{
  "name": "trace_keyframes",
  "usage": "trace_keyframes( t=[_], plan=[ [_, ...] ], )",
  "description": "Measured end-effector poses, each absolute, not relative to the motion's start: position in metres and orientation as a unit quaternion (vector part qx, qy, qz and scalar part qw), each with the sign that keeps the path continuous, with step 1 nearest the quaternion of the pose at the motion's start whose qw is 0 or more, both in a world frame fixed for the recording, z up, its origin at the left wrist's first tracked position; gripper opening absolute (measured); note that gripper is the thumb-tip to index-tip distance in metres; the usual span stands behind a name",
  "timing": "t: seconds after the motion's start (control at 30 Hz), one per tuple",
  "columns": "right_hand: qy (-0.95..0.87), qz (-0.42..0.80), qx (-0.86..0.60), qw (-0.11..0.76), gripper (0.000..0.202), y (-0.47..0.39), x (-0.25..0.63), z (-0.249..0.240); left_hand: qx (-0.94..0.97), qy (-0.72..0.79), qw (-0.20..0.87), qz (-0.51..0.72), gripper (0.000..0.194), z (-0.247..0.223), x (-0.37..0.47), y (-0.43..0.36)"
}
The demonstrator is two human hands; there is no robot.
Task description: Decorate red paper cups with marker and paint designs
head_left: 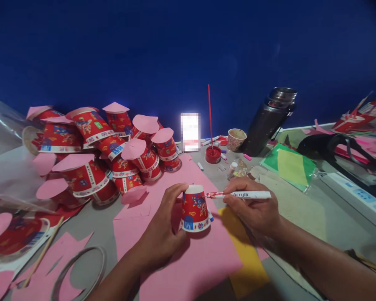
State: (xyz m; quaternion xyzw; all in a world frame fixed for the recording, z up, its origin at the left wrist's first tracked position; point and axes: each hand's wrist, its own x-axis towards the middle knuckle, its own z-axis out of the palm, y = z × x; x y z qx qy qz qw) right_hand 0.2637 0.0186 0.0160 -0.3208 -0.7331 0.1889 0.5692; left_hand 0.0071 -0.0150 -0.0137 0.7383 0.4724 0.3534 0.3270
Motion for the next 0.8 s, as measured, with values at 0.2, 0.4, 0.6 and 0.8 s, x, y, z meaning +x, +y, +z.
trace_keyframes(
  t=[0.2, 0.4, 0.6, 0.8],
  plan=[
    [-0.739, 0.200, -0.320, 0.558, 0.010, 0.0169, 0.2632, 0.0137, 0.759, 0.459, 0.306, 0.346, 0.081, -0.0108, 0.0083, -0.0151],
    [-0.760, 0.185, -0.304, 0.544, 0.010, 0.0194, 0.2615, 0.0174, 0.762, 0.454, 0.302, 0.350, 0.083, -0.0092, 0.0087, -0.0149],
    [-0.767, 0.169, -0.308, 0.537, 0.011, 0.0191, 0.2612, 0.0195, 0.761, 0.456, 0.302, 0.349, 0.082, -0.0079, 0.0095, -0.0142],
    [-0.771, 0.175, -0.310, 0.528, 0.011, 0.0191, 0.2615, 0.0209, 0.763, 0.456, 0.300, 0.345, 0.081, -0.0092, 0.0094, -0.0149]
  ],
)
